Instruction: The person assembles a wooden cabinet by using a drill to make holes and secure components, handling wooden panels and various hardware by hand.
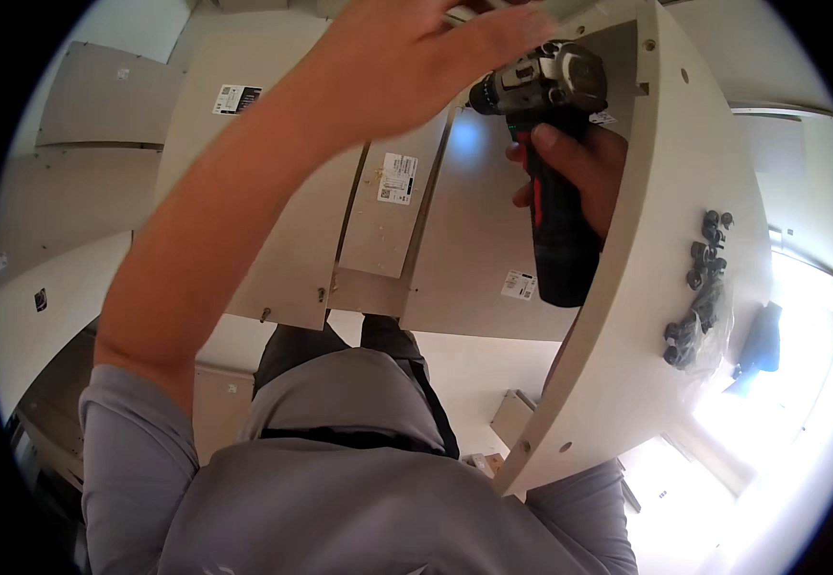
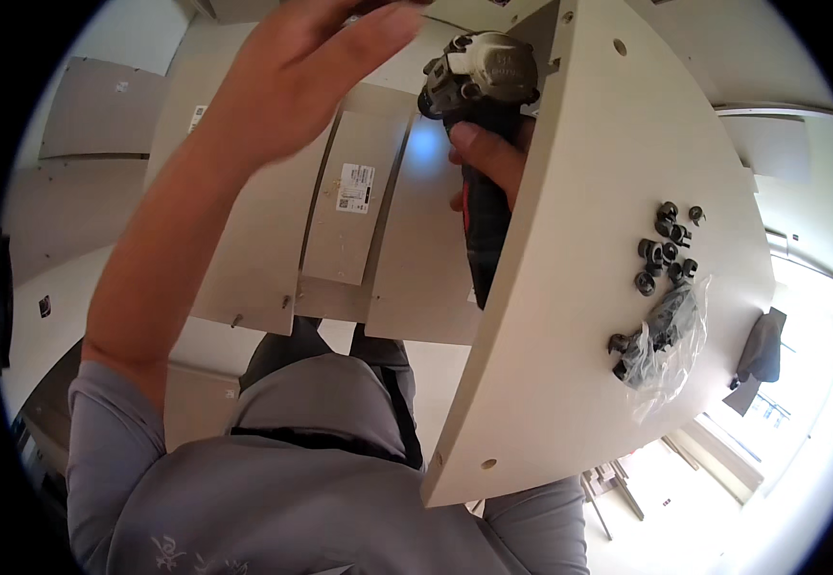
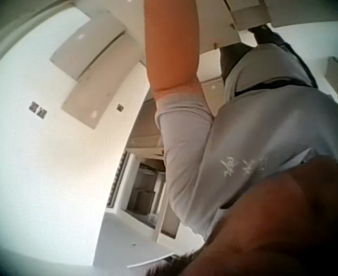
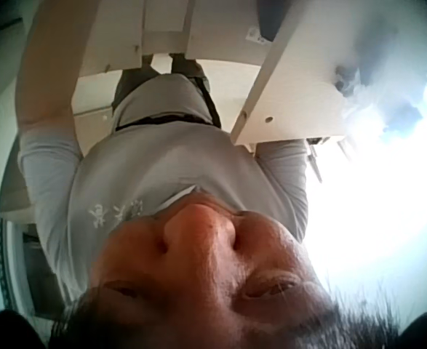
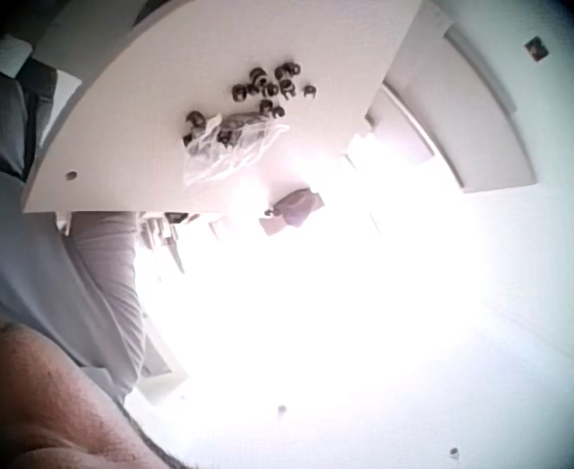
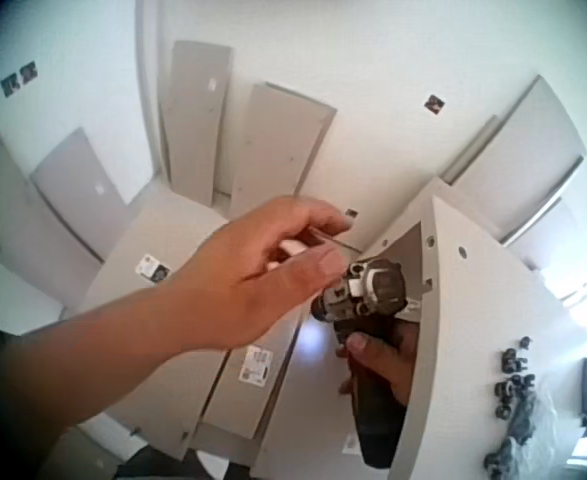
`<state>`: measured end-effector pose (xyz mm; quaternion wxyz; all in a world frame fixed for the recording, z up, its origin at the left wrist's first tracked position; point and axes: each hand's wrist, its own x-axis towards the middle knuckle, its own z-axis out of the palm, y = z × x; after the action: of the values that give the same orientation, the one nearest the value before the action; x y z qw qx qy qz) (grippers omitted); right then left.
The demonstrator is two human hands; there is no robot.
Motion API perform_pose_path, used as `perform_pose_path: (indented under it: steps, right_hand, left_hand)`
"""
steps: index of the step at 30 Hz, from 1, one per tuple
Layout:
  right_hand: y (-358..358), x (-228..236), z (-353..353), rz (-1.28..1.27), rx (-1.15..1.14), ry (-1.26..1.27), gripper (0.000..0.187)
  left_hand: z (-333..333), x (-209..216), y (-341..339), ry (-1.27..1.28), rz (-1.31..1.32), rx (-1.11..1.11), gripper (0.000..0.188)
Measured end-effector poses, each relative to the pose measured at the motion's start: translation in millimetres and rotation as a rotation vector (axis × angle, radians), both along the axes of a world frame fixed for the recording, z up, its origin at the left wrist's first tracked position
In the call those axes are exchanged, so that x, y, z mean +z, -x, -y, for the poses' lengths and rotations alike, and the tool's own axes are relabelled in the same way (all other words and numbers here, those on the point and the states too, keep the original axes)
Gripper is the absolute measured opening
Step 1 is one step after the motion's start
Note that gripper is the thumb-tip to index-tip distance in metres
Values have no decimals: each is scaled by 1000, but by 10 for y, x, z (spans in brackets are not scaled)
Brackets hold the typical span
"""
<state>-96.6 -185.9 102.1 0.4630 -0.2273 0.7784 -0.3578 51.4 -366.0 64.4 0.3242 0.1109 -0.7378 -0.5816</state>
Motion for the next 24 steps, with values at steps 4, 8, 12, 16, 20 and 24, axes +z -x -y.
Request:
perform_pose_path:
  steps: [4, 8, 12, 16, 20, 24]
  right_hand:
    - [25, 54, 43, 9, 1, -49, 54]
    - [-3, 11, -36, -7, -71, -20, 51]
    - [-56, -22, -24, -15, -93, -4, 49]
    - [-96, 121, -24, 70, -73, 92, 49]
    - [-93, -9, -49, -54, -82, 41, 51]
    - [-243, 142, 34, -122, -88, 14, 55]
  left_hand:
    - [202, 206, 325, -129, 278, -471, 59]
    - [6, 168, 384, 80, 289, -338, 54]
    - [-34, 16, 405, -43, 229, -335, 51]
    - [-63, 100, 390, -130, 267, -372, 50]
    - [-69, 86, 399, -137, 265, -385, 49]
    - [-89, 76, 392, -145, 272, -355, 49]
